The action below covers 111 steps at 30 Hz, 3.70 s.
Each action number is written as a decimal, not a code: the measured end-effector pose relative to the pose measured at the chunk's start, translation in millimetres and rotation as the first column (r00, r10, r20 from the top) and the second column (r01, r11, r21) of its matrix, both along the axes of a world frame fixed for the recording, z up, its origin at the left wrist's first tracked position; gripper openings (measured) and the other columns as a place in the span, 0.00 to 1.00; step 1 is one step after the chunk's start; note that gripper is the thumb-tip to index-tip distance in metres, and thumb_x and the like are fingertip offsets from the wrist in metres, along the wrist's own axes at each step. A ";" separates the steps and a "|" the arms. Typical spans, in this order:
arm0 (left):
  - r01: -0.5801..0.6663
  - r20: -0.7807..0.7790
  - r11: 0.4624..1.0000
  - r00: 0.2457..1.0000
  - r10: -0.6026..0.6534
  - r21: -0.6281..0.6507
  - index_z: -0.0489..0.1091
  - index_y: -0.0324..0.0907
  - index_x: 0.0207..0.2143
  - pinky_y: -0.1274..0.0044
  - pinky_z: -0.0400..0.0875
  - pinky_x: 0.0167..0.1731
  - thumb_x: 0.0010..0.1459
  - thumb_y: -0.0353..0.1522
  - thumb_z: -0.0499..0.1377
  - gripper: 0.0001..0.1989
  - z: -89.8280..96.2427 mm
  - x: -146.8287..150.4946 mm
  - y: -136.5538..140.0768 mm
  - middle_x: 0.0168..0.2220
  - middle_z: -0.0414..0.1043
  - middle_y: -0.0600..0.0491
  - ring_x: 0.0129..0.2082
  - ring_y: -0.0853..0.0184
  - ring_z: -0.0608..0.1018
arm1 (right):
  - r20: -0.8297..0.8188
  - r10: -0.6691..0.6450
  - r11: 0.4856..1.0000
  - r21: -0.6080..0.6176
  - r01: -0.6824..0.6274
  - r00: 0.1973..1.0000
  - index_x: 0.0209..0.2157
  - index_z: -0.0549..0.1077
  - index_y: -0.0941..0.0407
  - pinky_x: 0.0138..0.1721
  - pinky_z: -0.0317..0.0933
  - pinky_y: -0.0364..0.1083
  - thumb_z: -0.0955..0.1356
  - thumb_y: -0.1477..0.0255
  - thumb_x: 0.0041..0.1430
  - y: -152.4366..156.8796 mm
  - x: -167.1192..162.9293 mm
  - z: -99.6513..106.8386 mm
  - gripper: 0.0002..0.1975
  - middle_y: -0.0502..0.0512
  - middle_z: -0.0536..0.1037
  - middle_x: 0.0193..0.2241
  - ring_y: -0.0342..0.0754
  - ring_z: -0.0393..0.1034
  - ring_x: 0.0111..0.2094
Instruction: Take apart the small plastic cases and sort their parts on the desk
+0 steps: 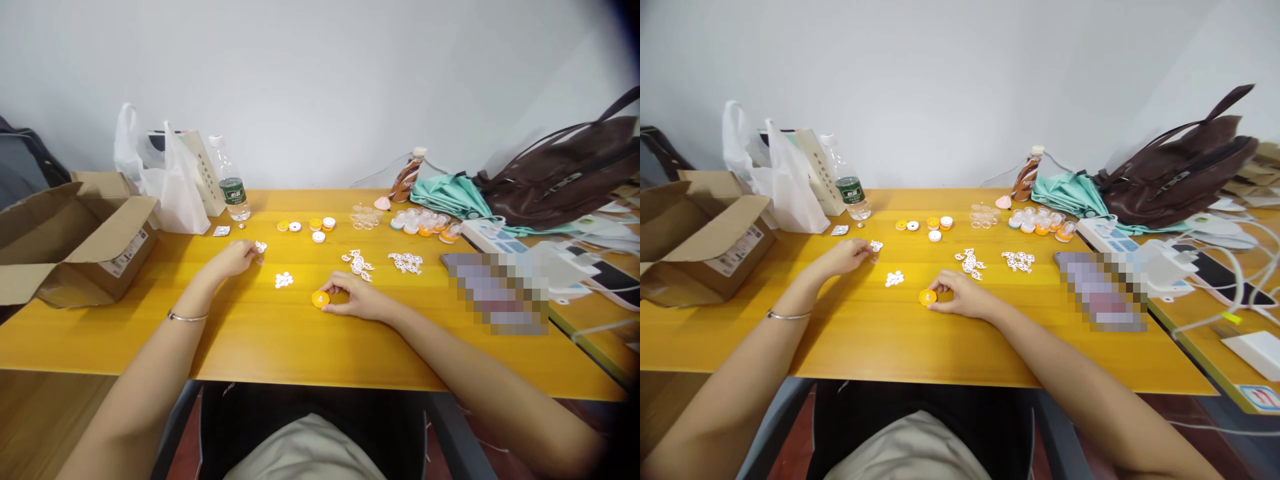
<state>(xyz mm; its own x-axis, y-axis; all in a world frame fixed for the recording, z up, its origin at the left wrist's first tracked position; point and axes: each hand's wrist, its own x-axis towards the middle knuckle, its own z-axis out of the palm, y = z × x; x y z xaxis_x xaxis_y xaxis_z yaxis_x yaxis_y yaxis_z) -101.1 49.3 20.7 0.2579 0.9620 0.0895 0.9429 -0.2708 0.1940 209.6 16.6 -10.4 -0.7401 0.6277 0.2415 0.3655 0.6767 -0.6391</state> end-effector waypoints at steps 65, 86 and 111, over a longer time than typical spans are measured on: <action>0.060 0.253 0.973 0.960 -0.118 0.225 0.69 0.39 0.31 0.77 0.66 0.34 0.49 0.24 0.49 0.11 -8.2 16.6 2.2 0.32 0.70 0.52 0.32 0.68 0.72 | 0.117 -0.568 0.796 0.329 0.508 0.815 0.40 0.74 0.56 0.39 0.58 0.45 0.67 0.62 0.51 126.8 -101.0 29.3 0.17 0.57 0.72 0.36 0.49 0.66 0.38; 0.536 0.235 0.839 0.807 -0.542 0.095 0.65 0.44 0.46 0.76 0.66 0.44 0.60 0.34 0.50 0.13 -5.8 92.7 -56.8 0.42 0.68 0.49 0.41 0.66 0.72 | -0.302 -0.550 0.709 0.325 0.626 0.779 0.35 0.75 0.56 0.41 0.59 0.49 0.64 0.66 0.54 110.8 9.3 64.2 0.11 0.56 0.76 0.35 0.49 0.68 0.38; -0.211 0.163 0.976 0.966 0.200 0.054 0.69 0.40 0.31 0.79 0.64 0.29 0.48 0.29 0.57 0.06 -12.2 2.8 6.8 0.30 0.74 0.51 0.30 0.66 0.74 | -0.315 -0.544 0.743 0.249 0.621 0.778 0.35 0.74 0.55 0.42 0.62 0.51 0.63 0.68 0.54 82.3 50.8 27.2 0.10 0.56 0.77 0.36 0.51 0.70 0.38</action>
